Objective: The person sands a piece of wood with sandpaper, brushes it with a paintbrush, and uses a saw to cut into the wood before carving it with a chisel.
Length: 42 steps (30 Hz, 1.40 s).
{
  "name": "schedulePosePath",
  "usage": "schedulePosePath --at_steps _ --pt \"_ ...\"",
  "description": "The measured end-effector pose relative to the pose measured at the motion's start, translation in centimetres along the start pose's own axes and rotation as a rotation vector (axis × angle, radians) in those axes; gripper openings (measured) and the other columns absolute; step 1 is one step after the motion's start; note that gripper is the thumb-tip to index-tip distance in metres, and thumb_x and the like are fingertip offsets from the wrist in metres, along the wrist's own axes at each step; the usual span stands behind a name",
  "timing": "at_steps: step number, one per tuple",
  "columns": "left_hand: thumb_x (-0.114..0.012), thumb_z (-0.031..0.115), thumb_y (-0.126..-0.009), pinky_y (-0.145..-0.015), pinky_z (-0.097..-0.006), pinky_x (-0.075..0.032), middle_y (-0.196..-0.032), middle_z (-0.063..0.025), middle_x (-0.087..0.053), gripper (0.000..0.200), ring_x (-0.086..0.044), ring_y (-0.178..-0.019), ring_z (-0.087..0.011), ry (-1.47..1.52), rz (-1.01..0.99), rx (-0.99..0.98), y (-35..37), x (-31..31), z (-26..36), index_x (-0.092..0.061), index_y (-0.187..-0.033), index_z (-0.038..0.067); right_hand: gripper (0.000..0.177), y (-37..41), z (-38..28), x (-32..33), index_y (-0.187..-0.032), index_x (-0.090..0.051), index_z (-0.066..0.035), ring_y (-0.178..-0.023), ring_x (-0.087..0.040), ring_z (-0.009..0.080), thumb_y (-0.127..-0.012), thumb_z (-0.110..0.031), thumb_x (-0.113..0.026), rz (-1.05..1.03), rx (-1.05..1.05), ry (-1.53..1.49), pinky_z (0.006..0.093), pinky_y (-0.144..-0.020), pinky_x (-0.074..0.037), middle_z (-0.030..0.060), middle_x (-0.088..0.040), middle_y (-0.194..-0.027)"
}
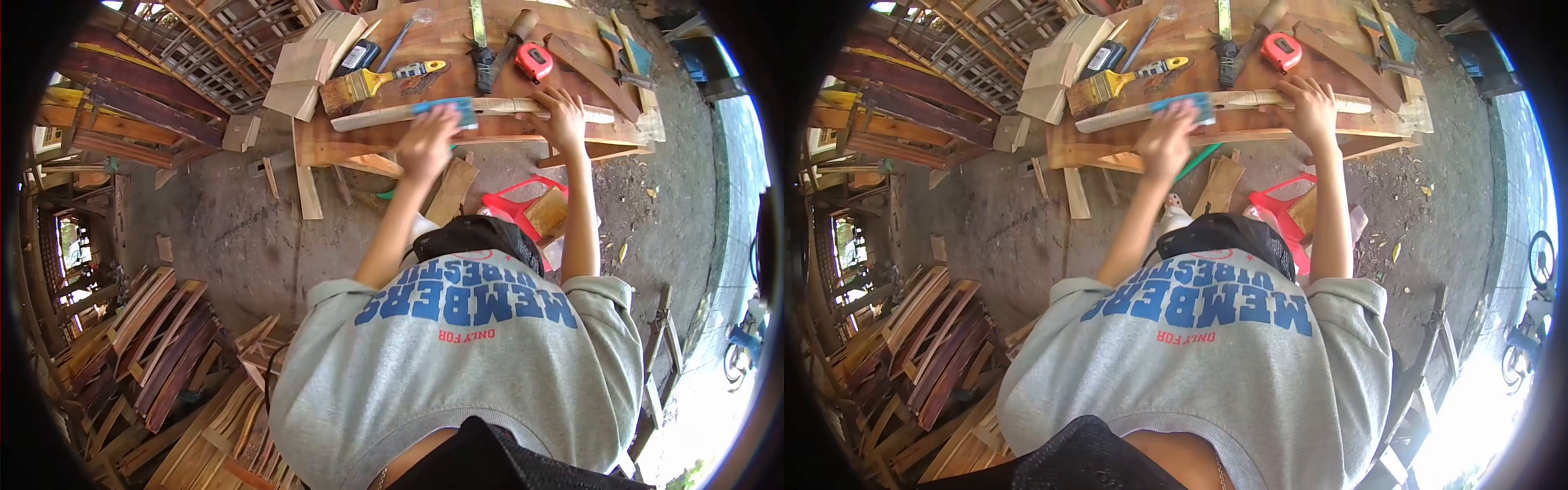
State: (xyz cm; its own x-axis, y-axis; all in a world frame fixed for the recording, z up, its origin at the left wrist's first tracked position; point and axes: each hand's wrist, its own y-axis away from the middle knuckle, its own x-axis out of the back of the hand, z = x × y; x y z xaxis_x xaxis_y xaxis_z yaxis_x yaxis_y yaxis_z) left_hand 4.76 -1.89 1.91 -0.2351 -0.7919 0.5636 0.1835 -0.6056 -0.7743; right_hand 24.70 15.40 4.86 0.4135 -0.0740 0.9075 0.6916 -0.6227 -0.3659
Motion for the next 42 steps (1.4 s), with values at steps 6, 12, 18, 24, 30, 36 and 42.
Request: schedulePosePath --at_steps 6,12,18,24,30,36,42 --pt "-0.068 0.013 -0.083 -0.088 -0.0341 -0.054 -0.108 -0.0019 -0.070 0.012 -0.067 -0.102 -0.0172 0.076 -0.068 -0.062 -2.3 -3.8 2.8 -0.072 -0.095 0.013 0.030 0.3 0.7 -0.5 -0.092 -0.068 -0.017 -0.092 -0.059 0.0187 -0.065 -0.029 -0.074 0.043 0.016 -0.050 0.0368 -0.079 -0.040 -0.0030 -0.062 -0.090" --pt "-0.067 0.007 -0.082 -0.079 -0.0292 -0.059 -0.100 -0.0006 -0.072 0.015 -0.069 -0.096 -0.0159 -0.373 -0.022 -0.055 0.9 6.6 -8.3 -0.071 -0.095 0.014 0.032 0.2 0.9 -0.6 -0.091 -0.068 -0.017 -0.090 -0.058 0.0192 -0.066 -0.036 -0.076 0.049 0.025 -0.058 0.0365 -0.079 -0.040 -0.0020 -0.062 -0.089" --pt "-0.071 0.010 -0.080 -0.087 -0.0305 -0.057 -0.105 -0.0026 -0.070 0.018 -0.068 -0.097 -0.0173 -0.089 0.046 -0.140 -0.5 -1.1 -1.7 -0.071 -0.098 0.014 0.033 -0.2 0.7 -0.2 -0.093 -0.068 -0.017 -0.091 -0.059 0.0196 -0.067 -0.035 -0.075 0.033 0.041 -0.055 0.0368 -0.081 -0.040 -0.0011 -0.062 -0.090" --pt "-0.070 0.016 -0.082 -0.084 -0.0323 -0.057 -0.109 0.0004 -0.069 0.022 -0.068 -0.099 -0.0158 -0.040 -0.057 -0.262 -1.9 -5.8 0.8 -0.071 -0.104 0.017 0.034 -0.1 1.9 -1.0 -0.095 -0.069 -0.018 -0.093 -0.060 0.0197 -0.068 -0.037 -0.075 0.079 0.100 -0.033 0.0367 -0.081 -0.040 -0.0013 -0.064 -0.091" --pt "-0.068 0.011 -0.083 -0.078 -0.0305 -0.058 -0.106 0.0000 -0.071 0.018 -0.070 -0.094 -0.0148 -0.278 -0.011 -0.088 1.3 4.5 -9.1 -0.071 -0.099 0.018 0.043 -0.1 1.8 -1.4 -0.097 -0.069 -0.016 -0.092 -0.060 0.0195 -0.070 -0.050 -0.073 0.103 0.069 -0.024 0.0362 -0.080 -0.039 -0.0016 -0.065 -0.093" --pt "-0.070 0.013 -0.081 -0.077 -0.0268 -0.058 -0.102 0.0021 -0.072 0.016 -0.070 -0.092 -0.0139 -0.239 0.022 -0.164 0.6 3.4 -7.4 -0.072 -0.096 0.018 0.043 -0.4 1.7 -1.2 -0.100 -0.070 -0.015 -0.095 -0.060 0.0209 -0.072 -0.048 -0.072 0.019 0.041 -0.013 0.0369 -0.083 -0.039 0.0001 -0.065 -0.097" --pt "-0.068 0.015 -0.082 -0.082 -0.0304 -0.057 -0.106 -0.0004 -0.071 0.017 -0.068 -0.099 -0.0164 -0.060 0.014 -0.229 -2.0 -5.5 1.4 -0.071 -0.099 0.013 0.048 -0.7 0.9 0.3 -0.107 -0.068 -0.016 -0.098 -0.060 0.0202 -0.075 -0.051 -0.070 -0.007 0.042 -0.070 0.0375 -0.083 -0.041 0.0001 -0.066 -0.099"
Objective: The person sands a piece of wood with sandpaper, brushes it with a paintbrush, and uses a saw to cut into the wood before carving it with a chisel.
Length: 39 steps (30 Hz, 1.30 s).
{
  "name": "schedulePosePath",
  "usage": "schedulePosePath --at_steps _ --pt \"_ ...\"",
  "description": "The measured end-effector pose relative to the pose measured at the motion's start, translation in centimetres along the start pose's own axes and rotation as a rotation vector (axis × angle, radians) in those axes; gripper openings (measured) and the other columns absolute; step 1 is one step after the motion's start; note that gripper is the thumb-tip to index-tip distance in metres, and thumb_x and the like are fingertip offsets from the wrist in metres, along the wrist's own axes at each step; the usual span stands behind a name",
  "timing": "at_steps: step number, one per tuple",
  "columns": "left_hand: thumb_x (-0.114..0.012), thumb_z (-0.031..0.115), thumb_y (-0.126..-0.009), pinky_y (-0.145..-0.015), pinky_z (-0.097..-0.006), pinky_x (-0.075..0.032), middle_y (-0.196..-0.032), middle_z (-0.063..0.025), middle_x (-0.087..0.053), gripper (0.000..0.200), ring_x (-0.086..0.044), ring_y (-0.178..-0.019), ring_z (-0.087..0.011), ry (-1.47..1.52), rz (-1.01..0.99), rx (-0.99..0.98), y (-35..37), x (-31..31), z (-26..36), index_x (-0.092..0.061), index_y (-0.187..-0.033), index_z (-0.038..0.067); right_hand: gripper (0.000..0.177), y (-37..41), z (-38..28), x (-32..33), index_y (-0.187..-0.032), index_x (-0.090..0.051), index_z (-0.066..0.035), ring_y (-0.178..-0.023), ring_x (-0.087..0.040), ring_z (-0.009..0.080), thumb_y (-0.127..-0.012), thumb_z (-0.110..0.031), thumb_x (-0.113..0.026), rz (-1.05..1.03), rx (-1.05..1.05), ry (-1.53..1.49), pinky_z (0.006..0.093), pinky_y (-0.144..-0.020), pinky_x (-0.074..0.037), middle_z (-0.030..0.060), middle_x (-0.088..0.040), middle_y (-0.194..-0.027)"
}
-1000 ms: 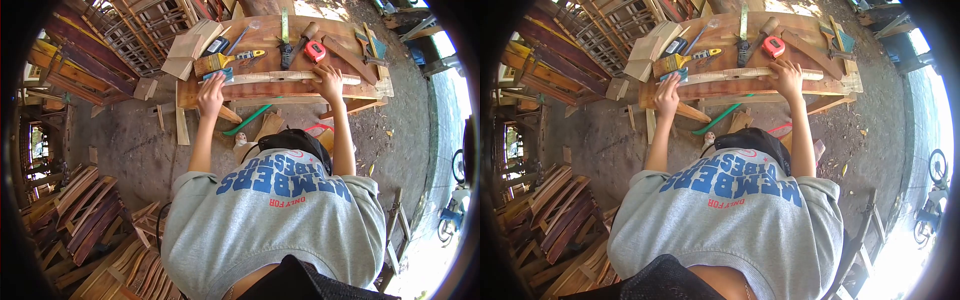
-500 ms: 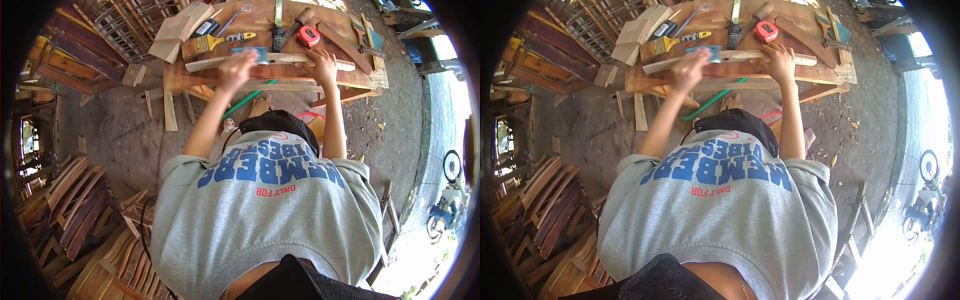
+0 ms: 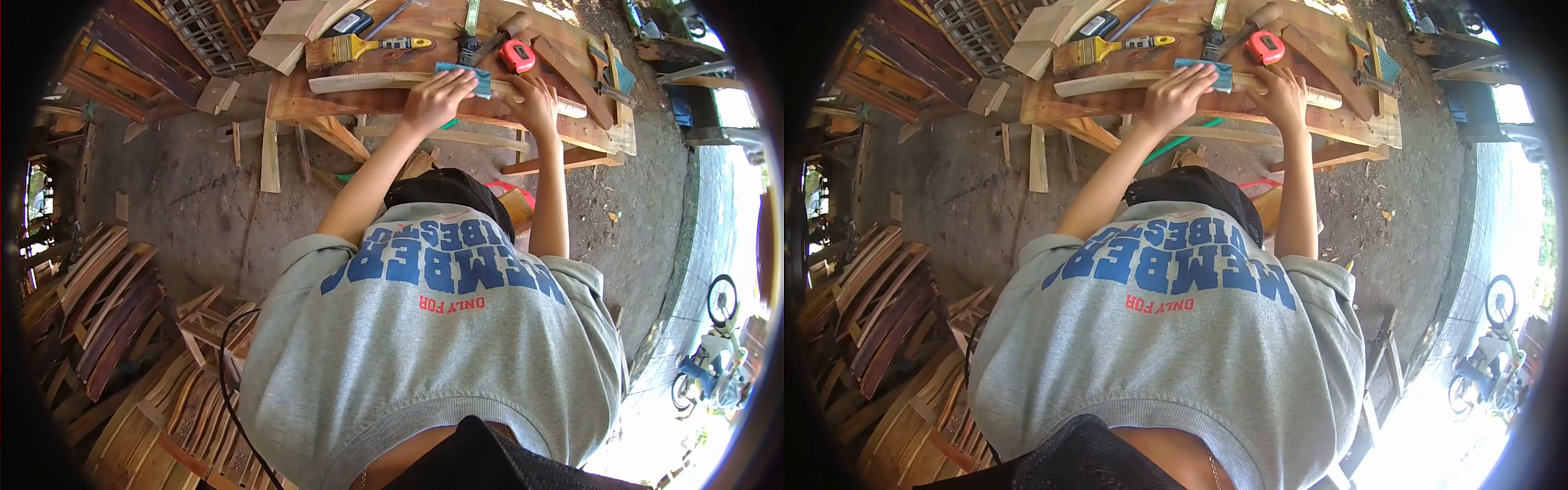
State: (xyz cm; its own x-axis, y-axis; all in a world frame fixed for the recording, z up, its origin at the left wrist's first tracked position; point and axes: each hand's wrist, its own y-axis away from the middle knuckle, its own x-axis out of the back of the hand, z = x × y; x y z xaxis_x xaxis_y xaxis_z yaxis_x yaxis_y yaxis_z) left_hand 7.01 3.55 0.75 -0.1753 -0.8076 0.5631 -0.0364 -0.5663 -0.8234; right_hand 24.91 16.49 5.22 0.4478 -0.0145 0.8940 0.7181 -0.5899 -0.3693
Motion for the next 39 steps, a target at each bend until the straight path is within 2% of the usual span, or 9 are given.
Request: schedulePosePath --at_steps 2,5,8,16,20,25,31,35,39 --pt "-0.068 0.019 -0.083 -0.083 -0.0314 -0.056 -0.106 -0.0017 -0.071 0.015 -0.068 -0.100 -0.0173 -0.010 -0.027 0.028 -0.6 0.2 0.6 -0.071 -0.096 0.012 0.051 -0.4 -1.1 0.4 -0.113 -0.066 -0.016 -0.102 -0.060 0.0220 -0.076 -0.051 -0.069 -0.049 -0.022 -0.094 0.0390 -0.087 -0.042 0.0029 -0.067 -0.104" --pt "-0.067 0.021 -0.083 -0.086 -0.0337 -0.055 -0.109 -0.0027 -0.070 0.017 -0.066 -0.105 -0.0183 0.034 -0.067 0.056 -0.7 1.1 0.4 -0.070 -0.097 0.011 0.070 -1.2 -4.2 0.1 -0.134 -0.050 -0.008 -0.119 -0.054 0.0339 -0.080 -0.047 -0.069 0.069 0.246 -0.502 0.0432 -0.101 -0.042 0.0183 -0.058 -0.126" --pt "-0.068 0.018 -0.081 -0.084 -0.0322 -0.056 -0.109 -0.0031 -0.069 0.019 -0.066 -0.102 -0.0179 0.183 -0.225 0.199 -0.7 3.0 -0.2 -0.069 -0.099 0.014 0.067 -0.3 -7.4 -2.2 -0.134 -0.049 -0.005 -0.122 -0.051 0.0342 -0.080 -0.038 -0.070 -0.024 0.157 -0.594 0.0420 -0.102 -0.042 0.0183 -0.055 -0.130" --pt "-0.075 0.027 -0.074 -0.079 -0.0342 -0.052 -0.096 -0.0040 -0.069 0.032 -0.065 -0.092 -0.0222 -0.008 -0.146 0.307 1.8 5.3 -4.5 -0.066 -0.100 0.010 0.041 0.4 -7.0 -3.9 -0.120 -0.063 -0.011 -0.117 -0.057 0.0254 -0.080 -0.020 -0.069 0.229 0.333 -0.172 0.0379 -0.098 -0.044 0.0093 -0.062 -0.124" --pt "-0.075 0.028 -0.074 -0.077 -0.0364 -0.049 -0.089 -0.0052 -0.067 0.030 -0.063 -0.084 -0.0244 0.100 -0.158 0.266 2.0 4.6 -5.3 -0.066 -0.094 0.008 0.036 2.8 -1.4 -1.7 -0.115 -0.067 -0.009 -0.116 -0.059 0.0250 -0.082 0.001 -0.059 0.329 0.181 -0.068 0.0386 -0.100 -0.045 0.0083 -0.065 -0.121" --pt "-0.074 0.027 -0.075 -0.077 -0.0367 -0.048 -0.088 -0.0050 -0.067 0.028 -0.062 -0.082 -0.0241 0.115 -0.125 0.254 2.2 4.4 -5.2 -0.066 -0.094 0.008 0.034 4.1 2.0 -1.8 -0.114 -0.068 -0.011 -0.114 -0.061 0.0249 -0.083 0.001 -0.059 0.459 0.092 0.099 0.0400 -0.099 -0.047 0.0076 -0.067 -0.118" --pt "-0.075 0.028 -0.074 -0.077 -0.0368 -0.048 -0.085 -0.0050 -0.066 0.028 -0.062 -0.081 -0.0236 0.089 -0.117 0.264 2.0 4.7 -4.8 -0.065 -0.091 0.008 0.031 1.8 -6.7 -4.0 -0.111 -0.068 -0.010 -0.115 -0.059 0.0254 -0.081 -0.006 -0.063 0.360 0.158 -0.107 0.0393 -0.100 -0.044 0.0086 -0.065 -0.119" --pt "-0.075 0.025 -0.074 -0.074 -0.0372 -0.047 -0.085 -0.0039 -0.065 0.028 -0.061 -0.080 -0.0237 0.093 -0.119 0.272 1.9 4.9 -4.6 -0.064 -0.093 0.009 0.037 3.0 -2.1 -2.1 -0.112 -0.068 -0.010 -0.114 -0.060 0.0253 -0.076 -0.003 -0.063 0.361 0.162 -0.043 0.0387 -0.098 -0.046 0.0086 -0.065 -0.119" --pt "-0.074 0.027 -0.075 -0.078 -0.0368 -0.047 -0.085 -0.0044 -0.065 0.027 -0.061 -0.083 -0.0233 0.093 -0.136 0.315 2.0 4.8 -4.3 -0.064 -0.092 0.008 0.030 5.8 4.7 0.2 -0.111 -0.070 -0.014 -0.112 -0.062 0.0235 -0.084 -0.008 -0.060 0.494 -0.066 0.142 0.0378 -0.097 -0.046 0.0060 -0.067 -0.116"
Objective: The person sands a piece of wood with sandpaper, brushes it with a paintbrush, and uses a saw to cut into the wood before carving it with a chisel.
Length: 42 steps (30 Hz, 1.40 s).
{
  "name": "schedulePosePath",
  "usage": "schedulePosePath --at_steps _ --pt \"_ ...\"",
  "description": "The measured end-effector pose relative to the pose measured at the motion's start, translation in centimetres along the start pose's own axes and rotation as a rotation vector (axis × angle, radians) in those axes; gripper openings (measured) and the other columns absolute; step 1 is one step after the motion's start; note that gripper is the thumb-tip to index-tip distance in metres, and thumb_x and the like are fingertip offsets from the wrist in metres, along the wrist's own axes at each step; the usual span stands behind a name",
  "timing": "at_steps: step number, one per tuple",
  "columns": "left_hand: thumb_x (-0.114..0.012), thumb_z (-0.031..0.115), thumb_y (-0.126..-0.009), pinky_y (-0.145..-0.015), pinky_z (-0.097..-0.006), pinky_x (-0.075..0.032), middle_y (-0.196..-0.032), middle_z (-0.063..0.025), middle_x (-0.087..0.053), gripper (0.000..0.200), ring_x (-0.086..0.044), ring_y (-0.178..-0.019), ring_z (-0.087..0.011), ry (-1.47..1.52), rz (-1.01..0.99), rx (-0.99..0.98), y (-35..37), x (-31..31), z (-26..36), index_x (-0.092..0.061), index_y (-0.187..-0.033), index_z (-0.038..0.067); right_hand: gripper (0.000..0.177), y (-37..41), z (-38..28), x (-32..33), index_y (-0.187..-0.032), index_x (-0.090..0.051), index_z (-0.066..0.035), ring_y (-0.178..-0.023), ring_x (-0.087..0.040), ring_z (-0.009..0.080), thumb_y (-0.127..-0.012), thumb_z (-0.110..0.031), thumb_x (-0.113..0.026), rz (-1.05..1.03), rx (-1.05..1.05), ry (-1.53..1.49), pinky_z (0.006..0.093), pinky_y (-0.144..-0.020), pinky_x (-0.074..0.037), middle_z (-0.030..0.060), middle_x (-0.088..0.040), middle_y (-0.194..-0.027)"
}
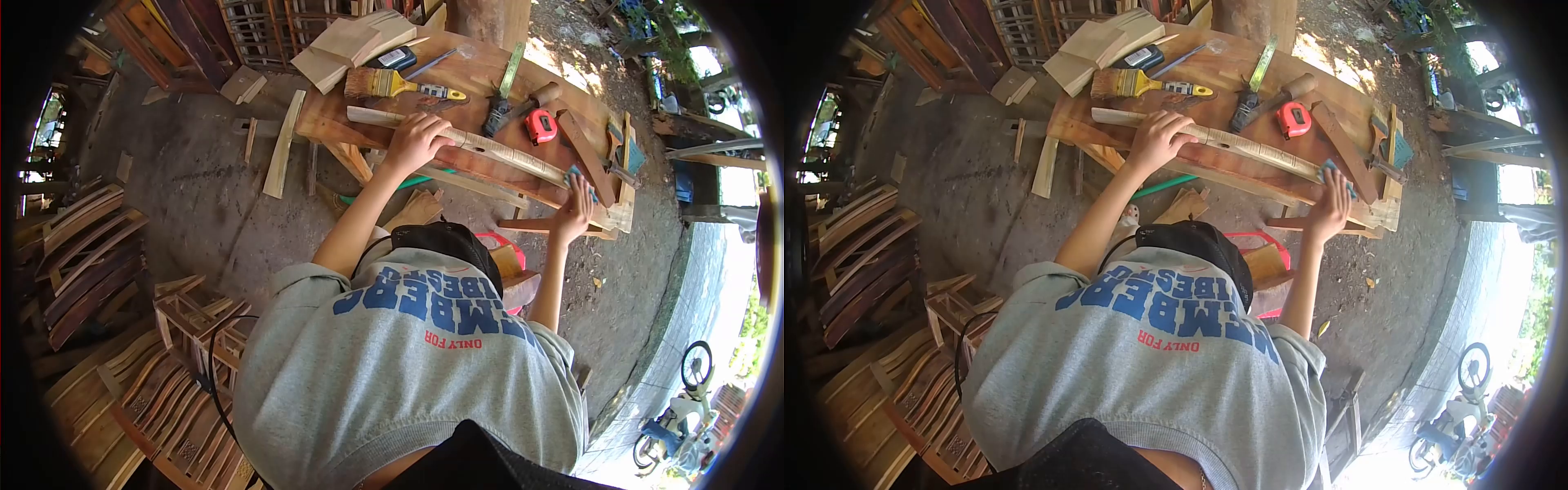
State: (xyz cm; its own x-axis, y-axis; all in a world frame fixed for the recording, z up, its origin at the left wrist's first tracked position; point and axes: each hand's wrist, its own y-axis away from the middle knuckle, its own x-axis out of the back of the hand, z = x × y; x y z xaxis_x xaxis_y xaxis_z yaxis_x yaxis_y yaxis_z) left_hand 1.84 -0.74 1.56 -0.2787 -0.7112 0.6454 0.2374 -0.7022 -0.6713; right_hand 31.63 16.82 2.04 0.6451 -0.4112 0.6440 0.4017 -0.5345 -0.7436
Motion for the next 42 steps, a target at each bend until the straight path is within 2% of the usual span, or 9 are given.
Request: schedulePosePath --at_steps 5,9,17,23,27,32,35,39,42 --pt "-0.074 0.026 -0.075 -0.079 -0.0365 -0.047 -0.087 -0.0042 -0.066 0.026 -0.062 -0.084 -0.0231 0.016 -0.007 0.019 0.1 0.1 0.3 -0.064 -0.092 0.009 0.029 -0.7 -6.3 -1.6 -0.104 -0.071 -0.010 -0.104 -0.065 0.0259 -0.077 -0.004 -0.062 0.054 0.023 -0.234 0.0376 -0.091 -0.049 0.0074 -0.069 -0.111" --pt "-0.077 0.021 -0.073 -0.074 -0.0369 -0.047 -0.086 -0.0043 -0.067 0.026 -0.062 -0.081 -0.0244 0.047 0.063 -0.013 0.3 0.2 0.4 -0.065 -0.092 0.009 0.026 -1.1 -12.5 -2.7 -0.107 -0.069 -0.011 -0.113 -0.061 0.0225 -0.084 -0.002 -0.059 -0.130 0.113 -0.267 0.0378 -0.098 -0.045 0.0056 -0.066 -0.117" --pt "-0.077 0.023 -0.072 -0.074 -0.0370 -0.048 -0.087 -0.0054 -0.068 0.028 -0.063 -0.081 -0.0245 0.046 0.065 -0.022 0.1 0.0 0.2 -0.065 -0.091 0.007 0.030 -0.2 -0.6 -0.8 -0.106 -0.070 -0.010 -0.106 -0.064 0.0262 -0.076 -0.005 -0.063 0.064 -0.020 0.048 0.0389 -0.091 -0.049 0.0070 -0.068 -0.113" --pt "-0.077 0.023 -0.073 -0.075 -0.0367 -0.048 -0.088 -0.0054 -0.068 0.027 -0.063 -0.082 -0.0244 0.040 0.062 -0.027 0.1 -0.1 0.1 -0.065 -0.091 0.006 0.026 -0.8 -11.0 -3.1 -0.107 -0.069 -0.012 -0.110 -0.062 0.0229 -0.081 -0.011 -0.065 -0.048 0.098 -0.189 0.0367 -0.097 -0.046 0.0048 -0.068 -0.114" --pt "-0.076 0.023 -0.073 -0.076 -0.0366 -0.048 -0.087 -0.0052 -0.068 0.027 -0.063 -0.082 -0.0244 0.054 0.049 -0.009 0.1 0.1 -0.1 -0.065 -0.091 0.007 0.026 -1.0 -7.9 -2.9 -0.107 -0.070 -0.012 -0.109 -0.063 0.0235 -0.081 -0.008 -0.065 -0.056 0.116 -0.213 0.0385 -0.095 -0.048 0.0047 -0.068 -0.113" --pt "-0.075 0.028 -0.075 -0.082 -0.0367 -0.048 -0.090 -0.0041 -0.068 0.028 -0.064 -0.086 -0.0226 0.016 0.035 -0.007 0.3 -0.3 -0.2 -0.065 -0.093 0.008 0.024 -0.3 0.5 -1.1 -0.103 -0.070 -0.011 -0.098 -0.067 0.0248 -0.081 -0.004 -0.062 0.119 0.006 0.099 0.0373 -0.088 -0.050 0.0049 -0.071 -0.106" --pt "-0.075 0.028 -0.075 -0.082 -0.0367 -0.048 -0.090 -0.0043 -0.068 0.028 -0.064 -0.086 -0.0224 0.013 0.032 -0.006 0.4 -0.3 -0.2 -0.065 -0.093 0.008 0.024 -0.5 -3.4 -2.1 -0.101 -0.071 -0.012 -0.099 -0.066 0.0247 -0.078 -0.007 -0.065 0.111 -0.074 -0.034 0.0382 -0.088 -0.050 0.0046 -0.071 -0.105" --pt "-0.074 0.028 -0.075 -0.082 -0.0371 -0.048 -0.090 -0.0040 -0.068 0.028 -0.064 -0.087 -0.0223 0.045 0.025 0.010 0.5 -0.1 0.0 -0.065 -0.093 0.008 0.021 -1.1 -12.5 -3.2 -0.099 -0.071 -0.010 -0.104 -0.065 0.0233 -0.081 -0.004 -0.061 0.004 0.143 -0.204 0.0359 -0.091 -0.050 0.0058 -0.070 -0.107" --pt "-0.075 0.024 -0.075 -0.079 -0.0372 -0.048 -0.089 -0.0047 -0.068 0.027 -0.064 -0.085 -0.0246 0.026 0.047 -0.020 0.4 -0.2 -0.2 -0.064 -0.095 0.009 0.021 -1.4 -9.3 -2.9 -0.099 -0.071 -0.010 -0.102 -0.066 0.0224 -0.080 -0.005 -0.063 -0.054 0.168 -0.240 0.0355 -0.089 -0.052 0.0050 -0.070 -0.105"
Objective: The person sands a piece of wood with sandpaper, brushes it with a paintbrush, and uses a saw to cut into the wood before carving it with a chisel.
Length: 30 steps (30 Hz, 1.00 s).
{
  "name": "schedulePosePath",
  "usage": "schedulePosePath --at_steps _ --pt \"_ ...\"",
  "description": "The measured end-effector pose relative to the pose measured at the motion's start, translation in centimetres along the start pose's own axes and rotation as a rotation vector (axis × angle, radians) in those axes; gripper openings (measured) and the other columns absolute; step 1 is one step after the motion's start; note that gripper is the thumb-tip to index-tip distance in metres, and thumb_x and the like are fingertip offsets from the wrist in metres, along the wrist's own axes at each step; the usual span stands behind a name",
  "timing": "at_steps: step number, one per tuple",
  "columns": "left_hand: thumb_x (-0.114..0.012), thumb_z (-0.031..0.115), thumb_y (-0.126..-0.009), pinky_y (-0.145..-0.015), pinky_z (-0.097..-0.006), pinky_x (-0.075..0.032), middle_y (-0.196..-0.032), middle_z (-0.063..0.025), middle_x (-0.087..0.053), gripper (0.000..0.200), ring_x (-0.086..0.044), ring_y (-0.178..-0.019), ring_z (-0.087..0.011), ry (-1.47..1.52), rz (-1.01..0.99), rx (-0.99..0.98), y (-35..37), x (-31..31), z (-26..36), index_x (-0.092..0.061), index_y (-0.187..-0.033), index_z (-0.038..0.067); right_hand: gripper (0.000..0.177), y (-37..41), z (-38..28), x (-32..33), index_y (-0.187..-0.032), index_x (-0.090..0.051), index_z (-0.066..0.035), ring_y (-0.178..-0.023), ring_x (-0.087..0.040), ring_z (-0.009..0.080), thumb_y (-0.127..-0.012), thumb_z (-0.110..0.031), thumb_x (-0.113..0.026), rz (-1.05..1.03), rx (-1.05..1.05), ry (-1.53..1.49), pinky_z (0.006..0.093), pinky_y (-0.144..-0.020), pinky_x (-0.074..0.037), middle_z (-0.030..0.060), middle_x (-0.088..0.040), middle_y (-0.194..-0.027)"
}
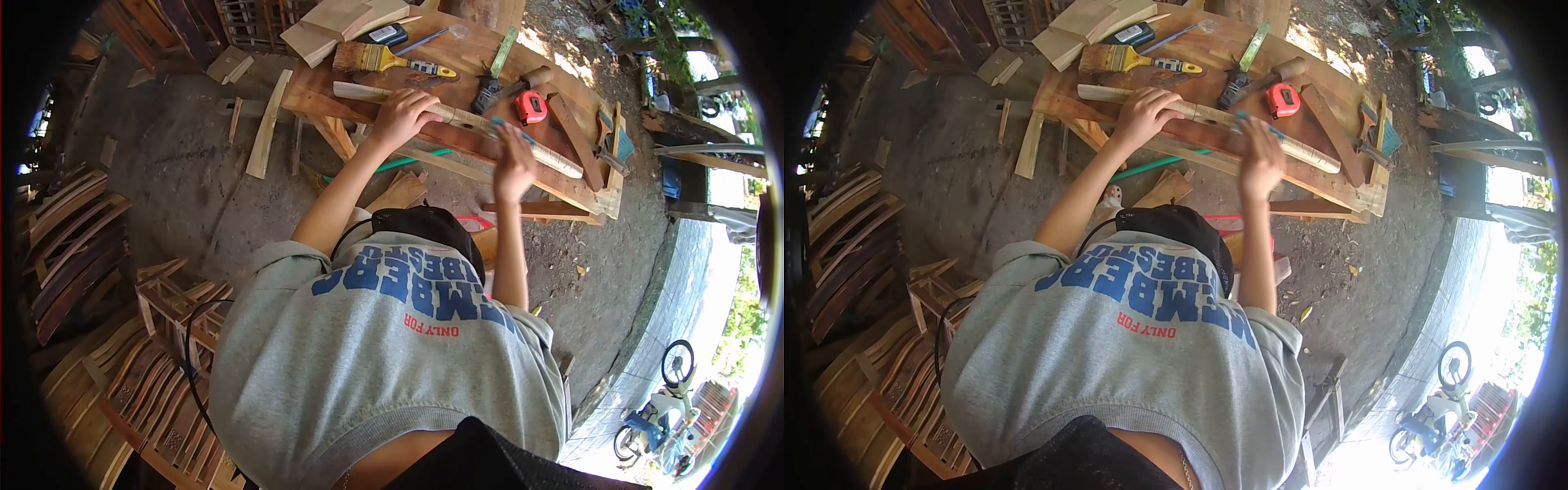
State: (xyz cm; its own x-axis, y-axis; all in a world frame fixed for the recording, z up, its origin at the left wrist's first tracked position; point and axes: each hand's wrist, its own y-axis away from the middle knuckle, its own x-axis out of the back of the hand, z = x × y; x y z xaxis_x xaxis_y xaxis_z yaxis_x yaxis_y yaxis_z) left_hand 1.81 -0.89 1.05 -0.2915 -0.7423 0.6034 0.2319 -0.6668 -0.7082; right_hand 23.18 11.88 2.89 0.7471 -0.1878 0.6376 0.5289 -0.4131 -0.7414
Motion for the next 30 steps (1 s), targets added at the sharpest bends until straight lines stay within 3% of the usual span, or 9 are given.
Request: schedulePosePath --at_steps 3,4,6,9,11,13,23,27,30 --pt "-0.075 0.024 -0.075 -0.080 -0.0368 -0.048 -0.090 -0.0043 -0.067 0.027 -0.064 -0.086 -0.0240 -0.046 -0.019 0.015 0.1 0.3 0.5 -0.064 -0.095 0.009 0.021 1.3 6.5 3.7 -0.099 -0.071 -0.012 -0.095 -0.068 0.0221 -0.082 -0.005 -0.060 0.054 -0.113 0.121 0.0345 -0.084 -0.053 0.0033 -0.071 -0.102" --pt "-0.075 0.024 -0.075 -0.080 -0.0368 -0.048 -0.090 -0.0043 -0.067 0.027 -0.064 -0.086 -0.0240 -0.043 -0.018 0.023 0.2 0.3 0.8 -0.064 -0.095 0.009 0.018 1.9 8.5 4.8 -0.097 -0.072 -0.012 -0.095 -0.068 0.0212 -0.084 -0.008 -0.060 0.078 -0.145 0.343 0.0341 -0.084 -0.053 0.0020 -0.072 -0.101" --pt "-0.075 0.023 -0.075 -0.079 -0.0365 -0.048 -0.092 -0.0035 -0.068 0.027 -0.063 -0.088 -0.0227 -0.042 0.012 0.031 0.5 0.5 1.1 -0.065 -0.095 0.010 0.017 2.4 9.7 5.3 -0.096 -0.072 -0.012 -0.094 -0.068 0.0213 -0.084 -0.010 -0.061 0.120 -0.159 0.329 0.0347 -0.084 -0.053 0.0022 -0.072 -0.101" --pt "-0.074 0.022 -0.075 -0.083 -0.0347 -0.049 -0.096 -0.0012 -0.068 0.027 -0.064 -0.090 -0.0197 -0.065 0.038 0.019 1.6 0.3 1.4 -0.067 -0.099 0.011 0.017 1.0 4.4 3.3 -0.100 -0.071 -0.011 -0.097 -0.068 0.0215 -0.085 -0.012 -0.062 0.057 -0.186 0.133 0.0356 -0.085 -0.052 0.0022 -0.071 -0.103" --pt "-0.075 0.020 -0.073 -0.083 -0.0334 -0.050 -0.098 0.0001 -0.068 0.030 -0.064 -0.091 -0.0183 -0.091 0.039 0.009 2.5 0.6 1.6 -0.068 -0.101 0.012 0.018 1.9 0.7 0.5 -0.102 -0.070 -0.011 -0.100 -0.066 0.0207 -0.086 -0.012 -0.062 -0.128 -0.142 0.085 0.0357 -0.088 -0.051 0.0019 -0.071 -0.106" --pt "-0.075 0.018 -0.072 -0.083 -0.0321 -0.051 -0.100 0.0015 -0.068 0.033 -0.064 -0.092 -0.0169 -0.121 0.035 -0.003 2.9 1.3 1.8 -0.069 -0.104 0.013 0.019 1.6 -2.9 0.4 -0.103 -0.069 -0.012 -0.104 -0.065 0.0198 -0.085 -0.012 -0.062 -0.109 -0.088 0.025 0.0360 -0.091 -0.048 0.0023 -0.070 -0.108" --pt "-0.078 0.021 -0.064 -0.070 -0.0250 -0.055 -0.099 0.0069 -0.068 0.044 -0.065 -0.084 -0.0114 -0.153 -0.018 0.014 2.8 2.0 2.2 -0.071 -0.107 0.020 0.022 6.0 3.4 4.1 -0.106 -0.071 -0.013 -0.110 -0.063 0.0192 -0.092 -0.018 -0.055 -0.053 -0.181 0.213 0.0379 -0.103 -0.036 0.0043 -0.070 -0.111" --pt "-0.078 0.019 -0.065 -0.069 -0.0255 -0.055 -0.099 0.0072 -0.068 0.044 -0.064 -0.082 -0.0114 -0.176 -0.056 0.011 2.5 2.2 2.1 -0.071 -0.108 0.020 0.032 3.1 -4.3 2.0 -0.114 -0.066 -0.014 -0.116 -0.058 0.0187 -0.088 -0.032 -0.061 -0.159 -0.100 0.095 0.0386 -0.105 -0.034 0.0034 -0.065 -0.121" --pt "-0.076 0.021 -0.066 -0.071 -0.0238 -0.055 -0.094 0.0080 -0.065 0.040 -0.063 -0.084 -0.0102 -0.224 -0.077 -0.016 2.5 2.5 2.3 -0.071 -0.106 0.019 0.034 2.8 -5.2 1.9 -0.115 -0.066 -0.015 -0.117 -0.058 0.0183 -0.087 -0.034 -0.063 -0.181 -0.088 0.065 0.0387 -0.105 -0.034 0.0029 -0.065 -0.122"
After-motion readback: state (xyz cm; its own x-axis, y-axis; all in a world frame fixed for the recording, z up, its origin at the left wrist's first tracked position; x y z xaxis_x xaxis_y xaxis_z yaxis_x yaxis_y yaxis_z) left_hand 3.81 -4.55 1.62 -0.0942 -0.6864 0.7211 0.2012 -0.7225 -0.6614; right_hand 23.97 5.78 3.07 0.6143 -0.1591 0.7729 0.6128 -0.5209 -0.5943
